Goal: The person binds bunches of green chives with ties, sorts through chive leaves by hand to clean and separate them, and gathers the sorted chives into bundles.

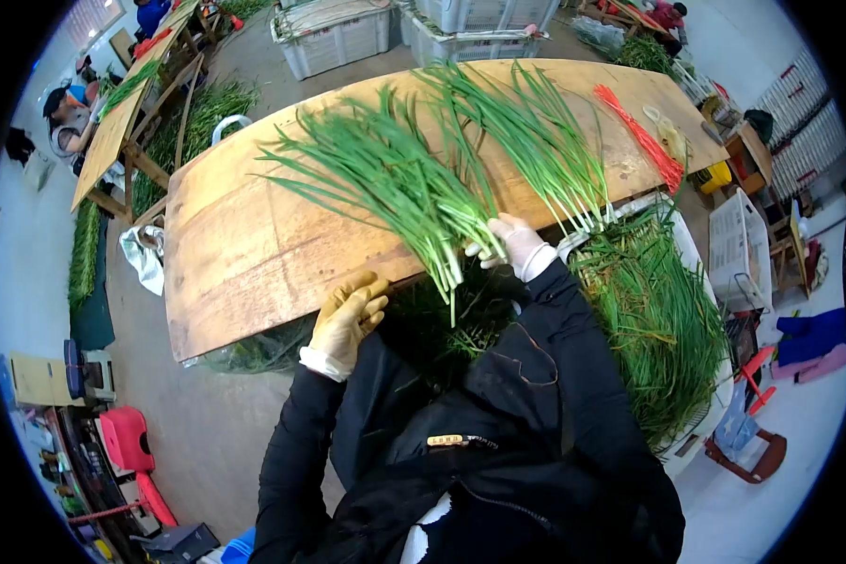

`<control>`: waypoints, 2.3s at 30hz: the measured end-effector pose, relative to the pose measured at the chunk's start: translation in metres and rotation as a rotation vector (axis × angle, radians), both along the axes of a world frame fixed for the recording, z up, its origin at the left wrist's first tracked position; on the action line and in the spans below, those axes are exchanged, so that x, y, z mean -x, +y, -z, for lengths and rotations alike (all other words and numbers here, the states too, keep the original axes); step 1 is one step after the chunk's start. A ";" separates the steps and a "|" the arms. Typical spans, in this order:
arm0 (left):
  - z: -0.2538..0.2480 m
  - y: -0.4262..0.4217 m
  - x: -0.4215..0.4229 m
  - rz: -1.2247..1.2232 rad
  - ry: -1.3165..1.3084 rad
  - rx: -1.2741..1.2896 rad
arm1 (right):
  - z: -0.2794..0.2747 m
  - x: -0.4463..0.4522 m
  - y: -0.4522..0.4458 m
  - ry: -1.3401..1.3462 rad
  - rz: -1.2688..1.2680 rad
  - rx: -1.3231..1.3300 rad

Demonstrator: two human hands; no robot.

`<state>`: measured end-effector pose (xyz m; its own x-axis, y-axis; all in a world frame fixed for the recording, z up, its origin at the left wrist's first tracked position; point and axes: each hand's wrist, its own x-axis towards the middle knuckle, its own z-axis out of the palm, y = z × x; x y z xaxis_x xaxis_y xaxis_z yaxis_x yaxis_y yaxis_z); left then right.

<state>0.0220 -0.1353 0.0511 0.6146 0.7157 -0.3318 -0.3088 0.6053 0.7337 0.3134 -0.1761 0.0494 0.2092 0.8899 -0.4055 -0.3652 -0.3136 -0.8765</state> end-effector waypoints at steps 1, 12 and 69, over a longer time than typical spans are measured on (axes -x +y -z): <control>0.001 -0.007 0.003 0.016 -0.017 0.037 | -0.001 -0.003 -0.001 0.056 -0.039 -0.030; 0.017 -0.017 -0.085 0.196 -0.176 0.330 | -0.022 0.027 -0.016 -0.344 0.025 -0.262; 0.032 -0.007 -0.040 -0.179 0.090 -0.135 | 0.000 0.130 -0.035 -1.507 -0.472 -0.221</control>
<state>0.0619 -0.1419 0.0187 0.4466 0.8520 -0.2733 -0.3319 0.4414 0.8337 0.1833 -0.2109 0.0493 -0.0173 0.9987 0.0480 0.9278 0.0339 -0.3715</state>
